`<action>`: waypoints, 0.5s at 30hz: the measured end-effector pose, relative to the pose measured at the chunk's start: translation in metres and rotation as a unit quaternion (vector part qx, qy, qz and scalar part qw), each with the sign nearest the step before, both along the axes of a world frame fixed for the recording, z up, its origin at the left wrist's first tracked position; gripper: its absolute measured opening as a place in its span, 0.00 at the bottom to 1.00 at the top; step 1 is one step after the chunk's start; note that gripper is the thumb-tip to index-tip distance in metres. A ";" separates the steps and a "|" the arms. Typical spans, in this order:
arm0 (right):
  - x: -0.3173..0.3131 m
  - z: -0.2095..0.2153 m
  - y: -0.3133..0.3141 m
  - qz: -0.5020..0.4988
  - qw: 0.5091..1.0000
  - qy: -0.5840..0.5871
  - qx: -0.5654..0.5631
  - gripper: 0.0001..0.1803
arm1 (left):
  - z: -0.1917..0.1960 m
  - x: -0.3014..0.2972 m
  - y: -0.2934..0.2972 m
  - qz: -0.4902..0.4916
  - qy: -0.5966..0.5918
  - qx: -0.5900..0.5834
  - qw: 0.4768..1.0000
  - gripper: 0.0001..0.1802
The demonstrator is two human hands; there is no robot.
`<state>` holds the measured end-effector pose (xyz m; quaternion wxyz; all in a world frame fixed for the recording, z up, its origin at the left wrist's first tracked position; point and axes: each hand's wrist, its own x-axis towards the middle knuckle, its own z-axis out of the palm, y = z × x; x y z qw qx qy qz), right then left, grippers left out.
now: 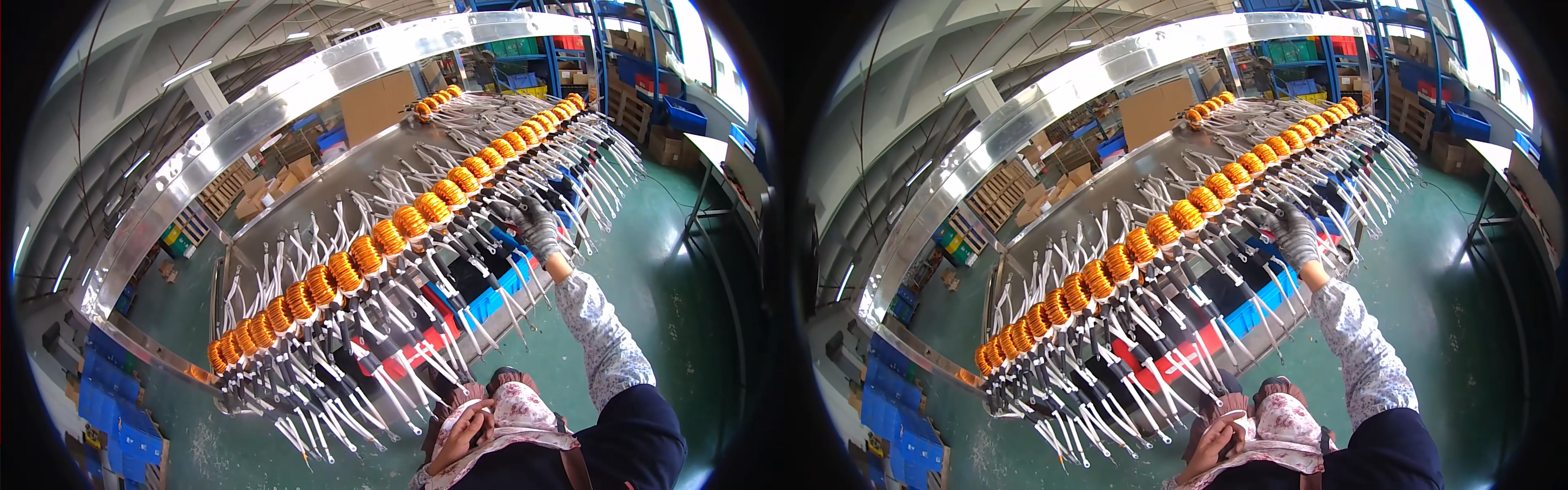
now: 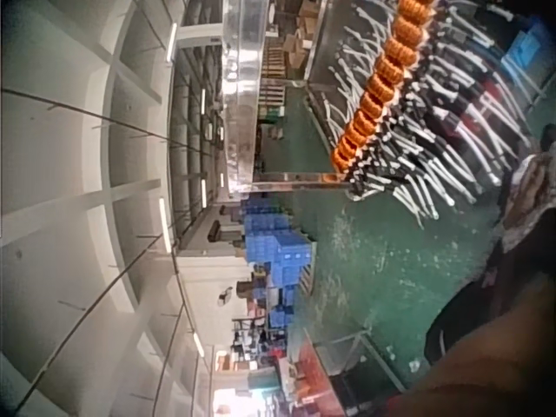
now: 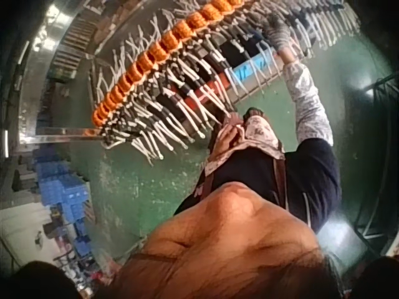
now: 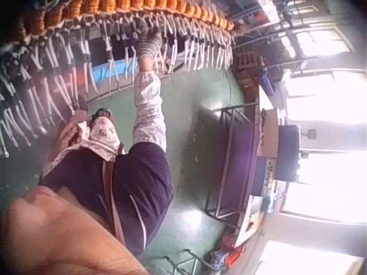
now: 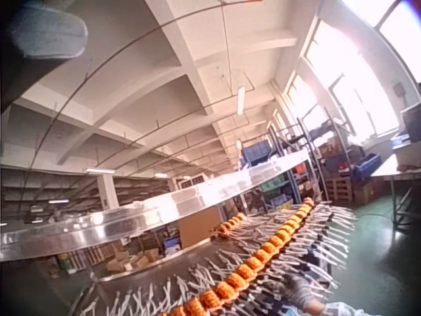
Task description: The person stands at a metal workbench in a factory setting, repeatedly picking up black cylindrical components from a blue bin and inserting them into white fixtures mounted on a rack. The fixtures already contain orange coiled elements. The person works systematically along the row of fixtures, handling the components one at a time.
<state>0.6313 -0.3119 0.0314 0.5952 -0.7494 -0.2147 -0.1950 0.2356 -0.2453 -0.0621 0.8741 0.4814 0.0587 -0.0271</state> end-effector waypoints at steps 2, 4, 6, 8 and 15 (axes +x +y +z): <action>-0.025 0.000 -0.019 -0.063 0.994 -0.081 0.029 0.17 | -0.002 -0.002 -0.005 0.024 -0.008 -0.026 0.999 0.21; -0.071 -0.001 -0.033 -0.115 0.981 -0.155 0.032 0.15 | -0.002 -0.011 -0.004 0.032 0.006 -0.051 0.998 0.22; -0.137 -0.009 -0.050 -0.133 0.967 -0.217 0.003 0.12 | -0.004 -0.020 -0.005 0.018 0.014 -0.072 0.997 0.22; -0.199 -0.046 -0.065 -0.120 0.952 -0.282 -0.022 0.12 | -0.006 -0.025 -0.006 -0.023 0.014 -0.083 0.996 0.21; -0.278 -0.246 -0.070 0.100 0.947 0.059 -0.300 0.15 | -0.022 -0.042 -0.024 -0.108 0.008 -0.038 0.993 0.20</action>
